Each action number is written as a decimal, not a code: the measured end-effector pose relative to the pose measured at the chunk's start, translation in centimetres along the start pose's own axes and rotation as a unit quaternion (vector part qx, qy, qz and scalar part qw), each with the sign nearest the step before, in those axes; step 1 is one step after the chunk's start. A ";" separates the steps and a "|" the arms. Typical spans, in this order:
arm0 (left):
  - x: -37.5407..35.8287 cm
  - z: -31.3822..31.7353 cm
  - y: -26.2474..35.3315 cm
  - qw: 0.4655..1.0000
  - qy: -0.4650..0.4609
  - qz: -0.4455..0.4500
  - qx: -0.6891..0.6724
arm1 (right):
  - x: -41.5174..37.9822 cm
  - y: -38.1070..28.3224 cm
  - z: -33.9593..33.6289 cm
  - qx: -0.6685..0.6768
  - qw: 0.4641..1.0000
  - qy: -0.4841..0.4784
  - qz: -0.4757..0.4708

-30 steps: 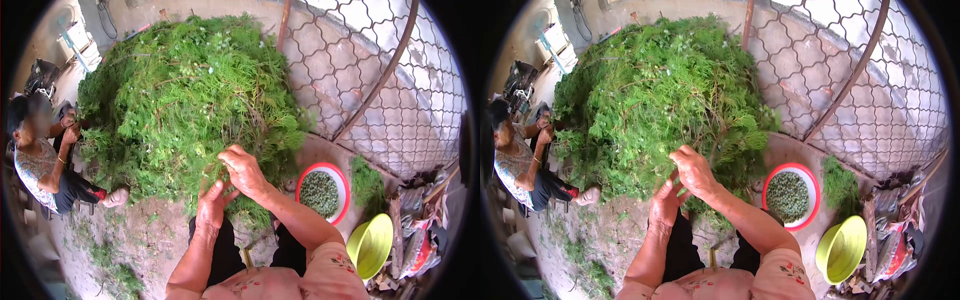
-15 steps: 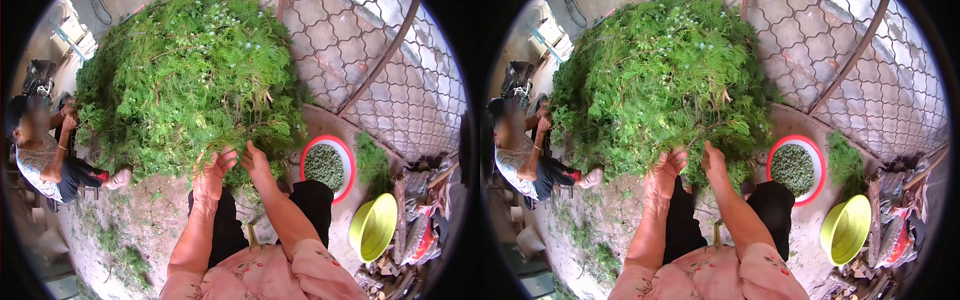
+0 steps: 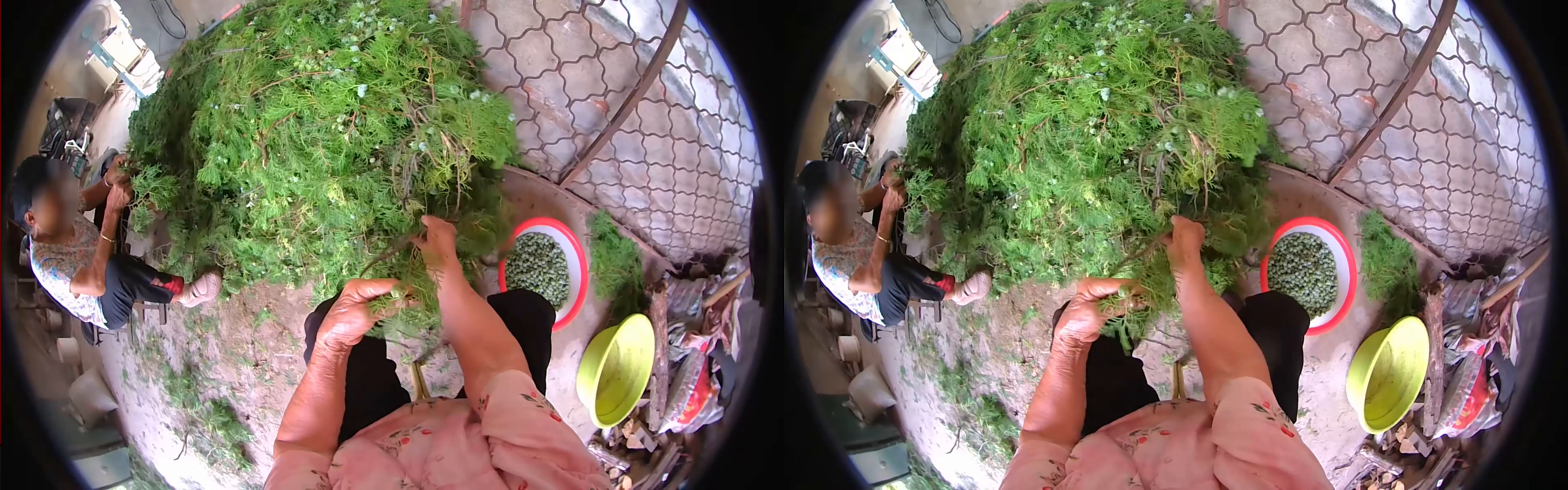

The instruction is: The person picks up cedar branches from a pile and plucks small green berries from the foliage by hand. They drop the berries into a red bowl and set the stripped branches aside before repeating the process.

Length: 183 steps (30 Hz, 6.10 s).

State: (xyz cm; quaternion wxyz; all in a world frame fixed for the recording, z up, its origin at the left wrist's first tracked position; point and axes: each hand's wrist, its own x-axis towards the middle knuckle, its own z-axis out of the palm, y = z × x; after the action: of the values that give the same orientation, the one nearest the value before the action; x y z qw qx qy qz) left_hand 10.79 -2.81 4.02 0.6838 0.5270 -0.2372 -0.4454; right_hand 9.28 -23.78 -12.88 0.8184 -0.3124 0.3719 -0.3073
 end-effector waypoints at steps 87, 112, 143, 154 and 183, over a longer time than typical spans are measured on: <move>-5.7 14.9 -4.3 0.860 0.020 0.191 0.472 | -26.5 -20.3 -4.2 -0.465 0.754 -0.137 -0.444; -7.7 14.0 -5.2 0.876 -0.038 0.081 0.473 | -18.9 -23.7 -6.3 -0.129 0.973 -0.190 -0.011; -6.6 14.8 -5.9 0.992 0.058 -0.080 0.073 | -40.4 -9.7 14.8 0.051 0.895 -0.422 -0.140; -7.4 14.5 -5.2 0.973 0.078 0.103 0.190 | -23.8 -21.7 6.0 -0.394 0.777 -0.333 -0.360; -6.0 13.6 -3.0 0.991 0.084 -0.077 -0.072 | -26.6 -15.7 -6.8 -0.029 0.990 -0.140 -0.013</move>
State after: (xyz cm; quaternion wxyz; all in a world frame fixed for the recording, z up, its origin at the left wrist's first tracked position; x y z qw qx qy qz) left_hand -4.05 -4.78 6.59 0.7013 0.5284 -0.1046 -0.4669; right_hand -14.65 -15.80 6.27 0.8487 -0.3808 0.2584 -0.2606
